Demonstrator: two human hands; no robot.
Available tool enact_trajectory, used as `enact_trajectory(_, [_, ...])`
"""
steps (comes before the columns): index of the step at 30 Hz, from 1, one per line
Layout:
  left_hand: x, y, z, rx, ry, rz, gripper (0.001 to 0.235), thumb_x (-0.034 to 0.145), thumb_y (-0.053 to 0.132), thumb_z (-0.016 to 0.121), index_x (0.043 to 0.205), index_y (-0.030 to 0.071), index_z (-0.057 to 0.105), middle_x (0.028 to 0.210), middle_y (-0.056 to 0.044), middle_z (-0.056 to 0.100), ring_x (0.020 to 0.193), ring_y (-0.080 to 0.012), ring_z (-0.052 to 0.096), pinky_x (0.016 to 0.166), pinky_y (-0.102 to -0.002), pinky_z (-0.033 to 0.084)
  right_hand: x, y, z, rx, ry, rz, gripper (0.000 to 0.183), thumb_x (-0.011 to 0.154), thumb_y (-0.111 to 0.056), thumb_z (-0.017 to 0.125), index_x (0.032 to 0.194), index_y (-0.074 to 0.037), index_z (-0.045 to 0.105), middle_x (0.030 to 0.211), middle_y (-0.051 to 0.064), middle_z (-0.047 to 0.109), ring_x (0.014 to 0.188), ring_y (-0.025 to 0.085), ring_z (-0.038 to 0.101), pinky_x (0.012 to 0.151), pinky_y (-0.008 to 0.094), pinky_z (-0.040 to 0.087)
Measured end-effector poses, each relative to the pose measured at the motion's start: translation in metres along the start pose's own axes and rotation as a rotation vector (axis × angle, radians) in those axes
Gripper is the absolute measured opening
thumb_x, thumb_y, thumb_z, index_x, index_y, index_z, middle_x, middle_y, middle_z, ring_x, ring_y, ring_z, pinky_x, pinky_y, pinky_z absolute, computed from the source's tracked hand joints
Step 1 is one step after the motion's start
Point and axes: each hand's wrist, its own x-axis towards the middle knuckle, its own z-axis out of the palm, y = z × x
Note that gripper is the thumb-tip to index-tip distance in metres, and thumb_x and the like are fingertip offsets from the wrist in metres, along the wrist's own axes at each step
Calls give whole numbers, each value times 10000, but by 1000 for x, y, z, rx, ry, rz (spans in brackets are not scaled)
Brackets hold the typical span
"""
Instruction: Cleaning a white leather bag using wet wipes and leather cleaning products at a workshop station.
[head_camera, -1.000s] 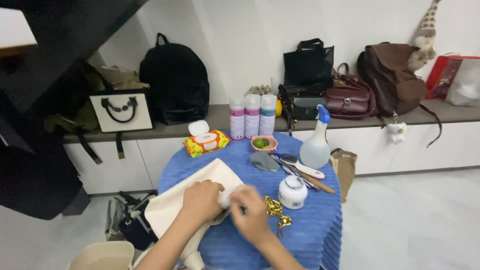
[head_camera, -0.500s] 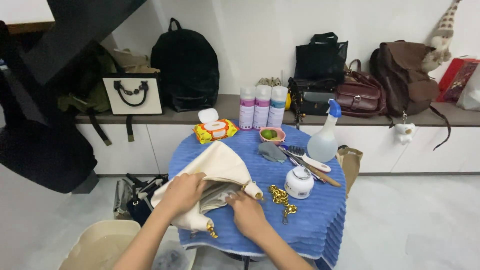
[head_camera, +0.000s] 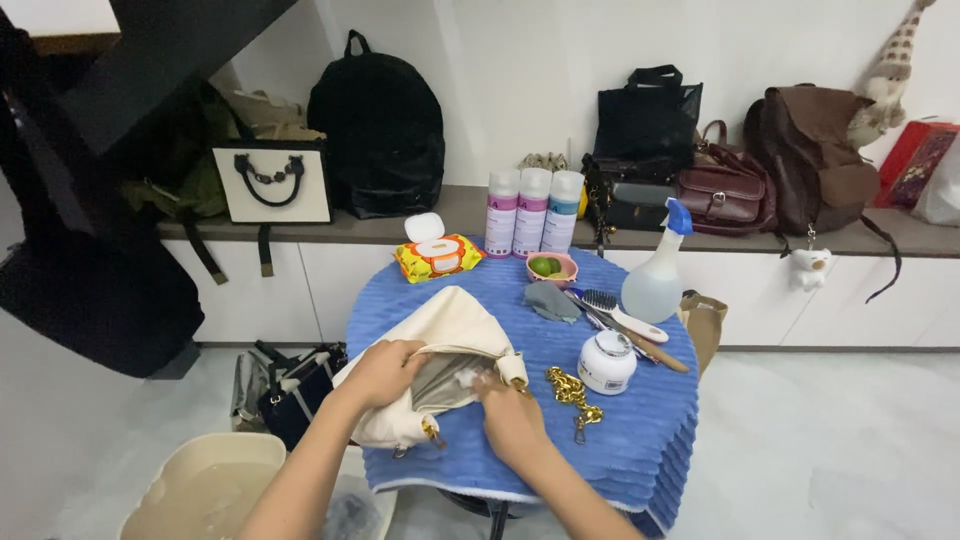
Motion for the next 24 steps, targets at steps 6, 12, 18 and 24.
enact_trajectory(6, [15,-15,12,0,71,-17,463,1040,434,471,702,121,519,754,-111,683,766,-307,614,700,-440,389,-17,-60,-23,428,-21,-359,422,656,143,545,1011,-26,699,1028,182,723,1002,382,665,875,453,528])
enact_trajectory(12, [31,-25,8,-44,-10,-88,429,1022,470,442,882,159,702,979,-110,779,928,-307,685,788,-421,444,-17,-33,-55,508,-105,-391,671,715,130,386,1272,-65,706,1335,128,681,1252,320,636,1054,376,480])
enact_trajectory(18, [30,-20,-1,-291,-74,-293,502,971,533,476,1139,179,789,1258,-51,762,1119,-235,680,933,-361,473,-15,-15,-35,225,-60,104,367,697,107,411,899,-45,677,741,264,669,708,502,611,598,579,450])
enact_trajectory(24, [23,-3,-16,-675,-187,-505,215,1013,362,575,959,155,564,591,25,363,432,-133,336,396,-276,252,-7,-70,-119,1539,92,685,354,884,15,634,1203,53,783,980,202,799,825,244,752,732,361,635])
